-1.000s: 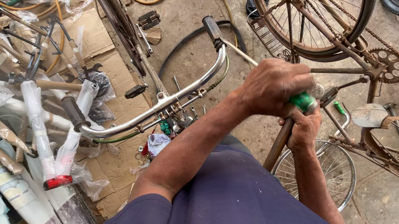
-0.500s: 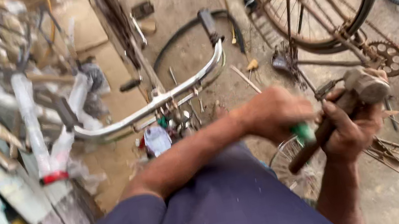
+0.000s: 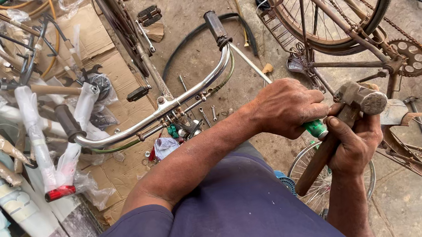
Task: The person uses a hammer and a screwdriver to loosen and adjust the components of a bicycle handlebar, striking the tools to dislodge parts and then repositioning the metal bars by hand.
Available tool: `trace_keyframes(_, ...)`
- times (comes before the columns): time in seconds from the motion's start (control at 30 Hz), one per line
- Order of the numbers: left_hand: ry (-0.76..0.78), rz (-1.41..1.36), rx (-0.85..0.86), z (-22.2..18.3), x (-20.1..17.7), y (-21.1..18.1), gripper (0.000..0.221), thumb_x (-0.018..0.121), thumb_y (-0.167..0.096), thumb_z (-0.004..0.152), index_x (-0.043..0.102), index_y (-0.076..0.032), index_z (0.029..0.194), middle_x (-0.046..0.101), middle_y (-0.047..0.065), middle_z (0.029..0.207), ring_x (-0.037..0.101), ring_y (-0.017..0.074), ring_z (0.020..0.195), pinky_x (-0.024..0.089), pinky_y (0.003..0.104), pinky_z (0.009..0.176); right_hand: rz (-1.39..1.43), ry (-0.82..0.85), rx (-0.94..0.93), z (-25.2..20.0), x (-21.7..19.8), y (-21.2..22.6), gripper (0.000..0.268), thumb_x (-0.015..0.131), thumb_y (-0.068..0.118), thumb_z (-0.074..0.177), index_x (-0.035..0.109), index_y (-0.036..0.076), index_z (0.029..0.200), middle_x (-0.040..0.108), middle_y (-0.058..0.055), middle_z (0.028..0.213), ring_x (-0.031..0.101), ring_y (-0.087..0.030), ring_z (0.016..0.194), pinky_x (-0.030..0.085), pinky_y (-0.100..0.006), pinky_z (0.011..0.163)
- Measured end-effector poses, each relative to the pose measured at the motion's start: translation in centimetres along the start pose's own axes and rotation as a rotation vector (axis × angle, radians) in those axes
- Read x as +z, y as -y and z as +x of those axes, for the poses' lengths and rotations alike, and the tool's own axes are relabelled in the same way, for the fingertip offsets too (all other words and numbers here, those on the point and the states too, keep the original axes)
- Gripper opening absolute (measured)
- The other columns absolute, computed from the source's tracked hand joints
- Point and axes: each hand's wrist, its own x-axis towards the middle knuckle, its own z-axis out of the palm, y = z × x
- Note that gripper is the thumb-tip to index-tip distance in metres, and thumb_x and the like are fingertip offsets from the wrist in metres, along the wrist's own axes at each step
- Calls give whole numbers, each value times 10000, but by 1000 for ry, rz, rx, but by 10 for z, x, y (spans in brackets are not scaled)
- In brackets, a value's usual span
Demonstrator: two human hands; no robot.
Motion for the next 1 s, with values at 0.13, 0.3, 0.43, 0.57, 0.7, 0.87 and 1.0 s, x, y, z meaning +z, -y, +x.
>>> trace_keyframes(0.13, 44, 83, -25, -7, 27, 9, 159, 735, -131, 777, 619, -127, 885, 506, 7, 697, 522, 169, 526, 433, 383, 495, -13, -22, 12, -4, -4, 4, 579, 644, -88, 914, 464, -32, 1462, 670, -141, 1091, 678, -186, 869, 597, -297, 666)
trace_keyframes(0.3, 127, 135, -11, -35, 72, 32, 168, 672, -75, 809, 531, -153, 761, 474, -30, 661, 426, 124, 519, 394, 338, 451, -80, -5, -189, -16, -17, -1, 736, 671, -86, 873, 384, 0, 1545, 660, -133, 1136, 684, -183, 928, 606, -287, 731)
trace_keyframes(0.43, 192, 113, -56, -54, 81, 34, 154, 646, -88, 741, 510, -155, 713, 472, -21, 638, 429, 127, 526, 394, 334, 451, -136, 46, -221, -28, -33, -1, 795, 697, -97, 927, 327, 1, 1623, 689, -180, 1030, 685, -187, 852, 592, -272, 720)
trace_keyframes(0.57, 177, 103, -147, -38, 40, 13, 135, 732, -154, 779, 604, -119, 804, 549, -5, 673, 491, 137, 525, 399, 336, 441, -106, 156, -101, -31, -33, 4, 899, 681, -89, 865, 272, -2, 1661, 696, -217, 1055, 728, -255, 967, 620, -334, 759)
trace_keyframes(0.7, -238, -354, -66, -18, -49, -27, 571, 808, -566, 897, 615, -90, 1146, 652, 40, 958, 631, 146, 735, 535, 300, 621, 11, 171, -46, -39, -11, 8, 921, 677, -97, 870, 264, 16, 1686, 693, -210, 1071, 714, -242, 897, 626, -330, 731)
trace_keyframes(0.87, -274, -850, -702, -25, -97, -66, 730, 748, -539, 948, 514, -62, 1449, 695, 39, 1156, 624, 51, 668, 551, 180, 527, -116, 286, -273, -26, 37, 12, 916, 700, -98, 906, 237, 58, 1681, 574, -168, 1378, 673, -230, 1018, 643, -356, 863)
trace_keyframes(1.0, -392, -1416, -678, -44, -77, -59, 763, 727, -441, 1015, 459, 0, 1578, 625, 92, 1120, 585, 68, 705, 510, 205, 568, -367, 449, -425, -3, 85, 16, 856, 690, -93, 983, 197, 65, 1664, 579, -224, 1441, 664, -313, 1245, 621, -399, 1011)
